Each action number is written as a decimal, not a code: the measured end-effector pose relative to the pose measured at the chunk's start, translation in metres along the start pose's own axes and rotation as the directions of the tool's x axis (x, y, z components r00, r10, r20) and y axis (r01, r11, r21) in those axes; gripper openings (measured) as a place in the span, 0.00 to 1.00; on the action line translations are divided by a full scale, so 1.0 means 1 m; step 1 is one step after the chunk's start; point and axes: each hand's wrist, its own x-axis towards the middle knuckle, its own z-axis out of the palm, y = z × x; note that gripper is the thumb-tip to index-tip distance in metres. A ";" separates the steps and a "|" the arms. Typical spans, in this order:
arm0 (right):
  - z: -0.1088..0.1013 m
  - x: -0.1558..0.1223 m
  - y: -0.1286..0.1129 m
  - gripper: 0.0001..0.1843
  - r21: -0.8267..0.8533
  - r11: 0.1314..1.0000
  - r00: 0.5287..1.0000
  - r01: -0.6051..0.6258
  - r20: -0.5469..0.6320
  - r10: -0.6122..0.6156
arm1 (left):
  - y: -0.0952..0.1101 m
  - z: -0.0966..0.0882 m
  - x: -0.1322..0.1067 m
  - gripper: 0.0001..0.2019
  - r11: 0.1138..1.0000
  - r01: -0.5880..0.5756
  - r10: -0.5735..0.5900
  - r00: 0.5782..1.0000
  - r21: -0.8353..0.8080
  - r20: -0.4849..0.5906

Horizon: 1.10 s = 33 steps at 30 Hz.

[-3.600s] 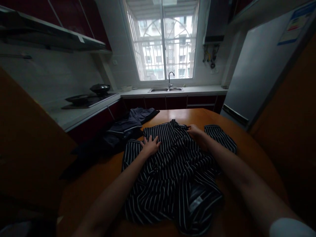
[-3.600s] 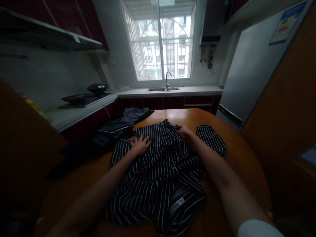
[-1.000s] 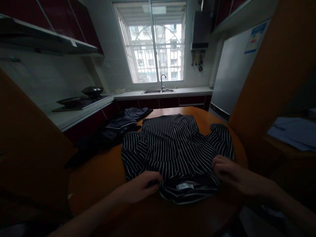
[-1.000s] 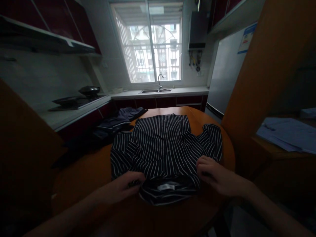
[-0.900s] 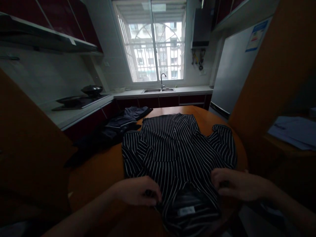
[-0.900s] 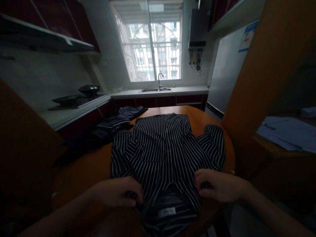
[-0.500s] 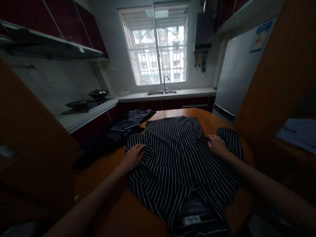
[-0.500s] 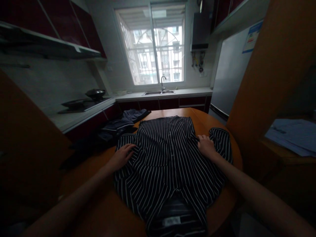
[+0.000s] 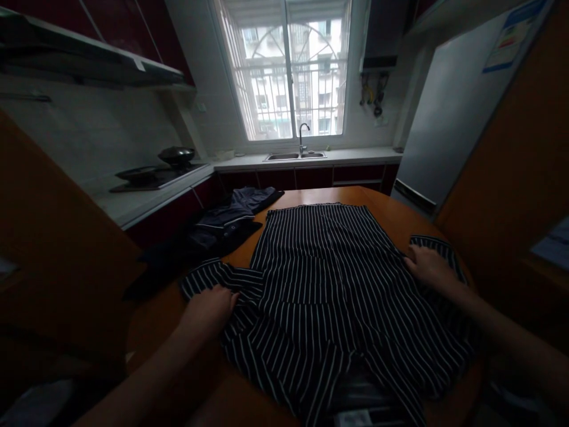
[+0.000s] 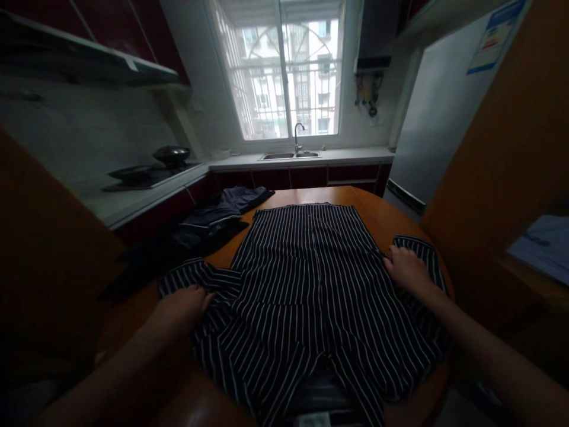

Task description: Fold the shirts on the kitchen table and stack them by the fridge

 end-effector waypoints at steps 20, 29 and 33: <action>0.042 0.155 -0.102 0.31 0.053 0.994 0.991 -0.096 0.093 0.091 | 0.085 0.003 0.289 0.28 0.916 0.016 -0.054 0.995 -0.400 -0.085; 0.079 0.224 -0.108 0.38 0.082 0.988 0.971 -0.130 0.210 0.110 | 0.069 0.026 0.372 0.34 0.922 0.066 -0.082 0.996 -0.381 -0.025; 0.084 0.246 -0.100 0.37 0.087 0.991 0.978 -0.098 0.191 0.080 | 0.059 0.019 0.388 0.35 0.928 0.085 -0.104 0.994 -0.363 -0.034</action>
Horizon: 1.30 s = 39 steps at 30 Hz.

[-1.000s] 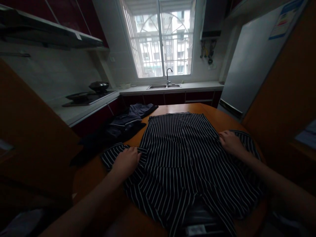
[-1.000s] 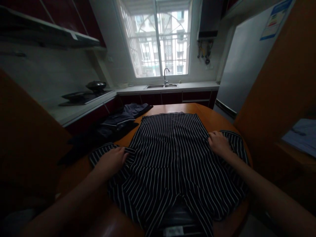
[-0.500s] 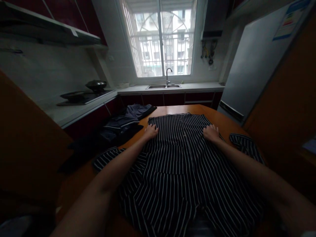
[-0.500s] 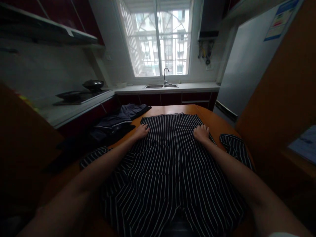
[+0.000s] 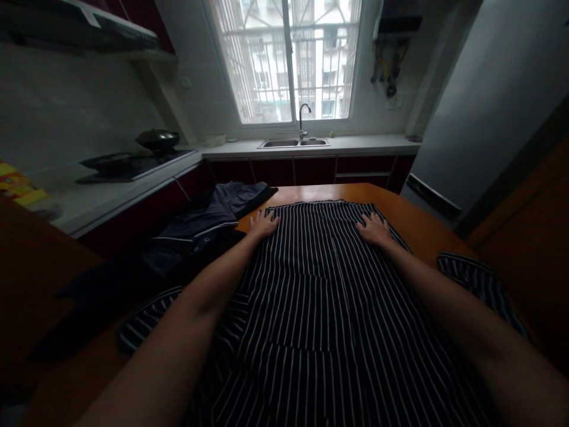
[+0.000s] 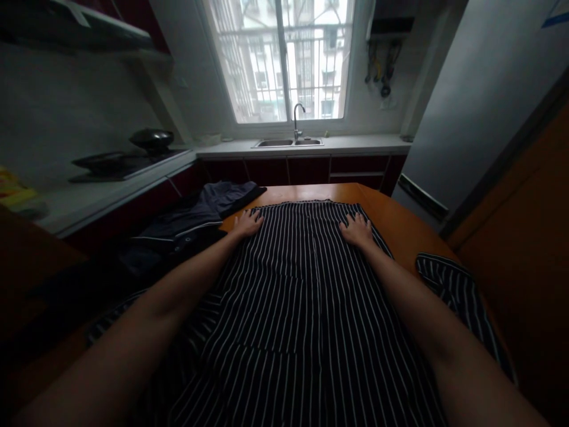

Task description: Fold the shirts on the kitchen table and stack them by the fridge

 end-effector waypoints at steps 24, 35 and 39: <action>-0.035 -0.013 0.042 0.33 -0.016 0.999 0.996 -0.033 -0.089 0.031 | 0.059 0.022 -0.065 0.33 0.965 -0.260 0.261 0.965 0.013 -0.021; 0.007 0.003 -0.112 0.37 0.090 0.898 0.899 0.431 0.047 -0.436 | 0.059 0.019 -0.067 0.32 0.967 -0.254 0.254 0.967 0.017 -0.025; 0.001 0.040 -0.081 0.35 0.089 0.948 0.944 0.306 0.098 -0.314 | 0.058 0.024 -0.067 0.32 0.967 -0.253 0.254 0.966 0.028 -0.043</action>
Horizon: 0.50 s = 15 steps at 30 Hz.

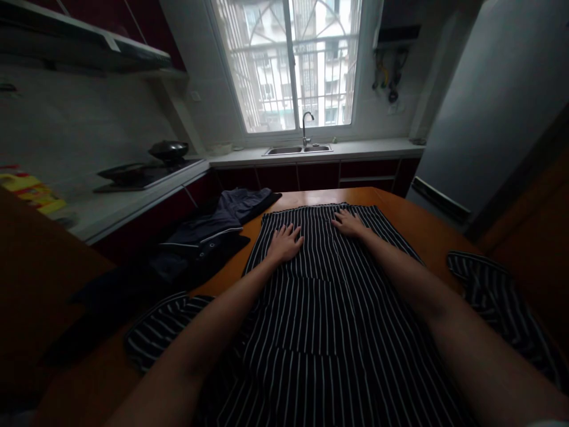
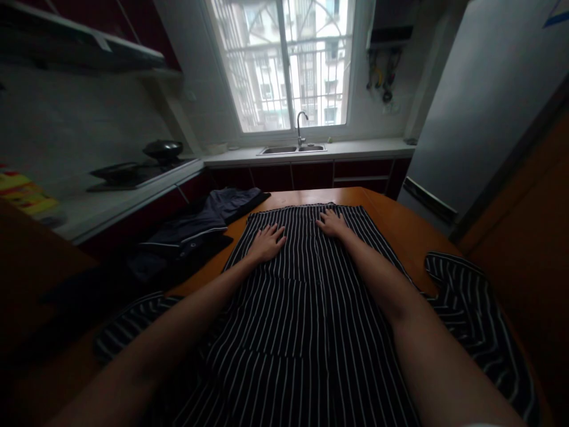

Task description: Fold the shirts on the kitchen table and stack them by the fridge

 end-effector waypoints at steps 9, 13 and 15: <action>-0.033 -0.016 0.061 0.35 -0.019 0.970 0.959 -0.241 -0.160 0.235 | 0.000 0.003 0.001 0.32 1.000 -0.015 0.015 1.000 0.012 -0.016; -0.001 -0.047 0.007 0.34 -0.033 0.998 0.995 0.044 -0.088 -0.047 | 0.000 0.002 0.001 0.32 1.000 -0.001 0.001 1.000 0.011 -0.005; 0.013 -0.062 -0.006 0.35 -0.019 0.981 0.981 0.192 -0.014 -0.192 | 0.001 0.001 0.001 0.33 1.000 0.002 -0.002 1.000 0.017 0.006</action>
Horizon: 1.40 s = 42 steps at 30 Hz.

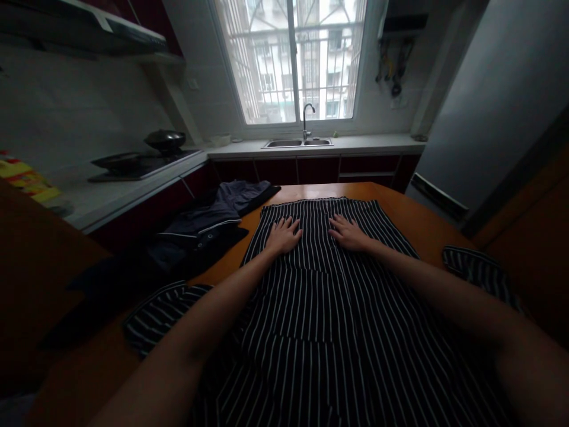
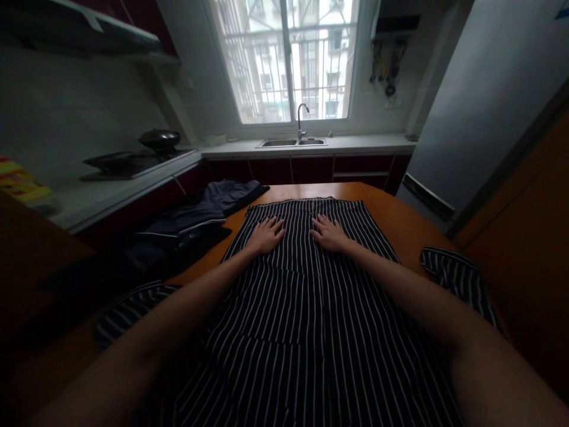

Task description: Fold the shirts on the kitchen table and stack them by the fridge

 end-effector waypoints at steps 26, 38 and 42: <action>0.017 -0.068 -0.020 0.32 -0.060 0.983 0.972 -0.172 -0.172 0.160 | -0.104 -0.024 0.040 0.19 0.854 0.292 -0.366 0.926 -0.429 -0.098; 0.018 -0.068 -0.015 0.32 -0.061 0.987 0.969 -0.150 -0.206 0.135 | -0.115 -0.044 0.095 0.14 0.563 0.291 -0.462 0.887 -0.773 -0.002; 0.017 -0.068 -0.015 0.32 -0.059 0.986 0.970 -0.155 -0.201 0.140 | -0.113 -0.050 0.091 0.18 0.625 0.256 -0.461 0.884 -0.737 -0.084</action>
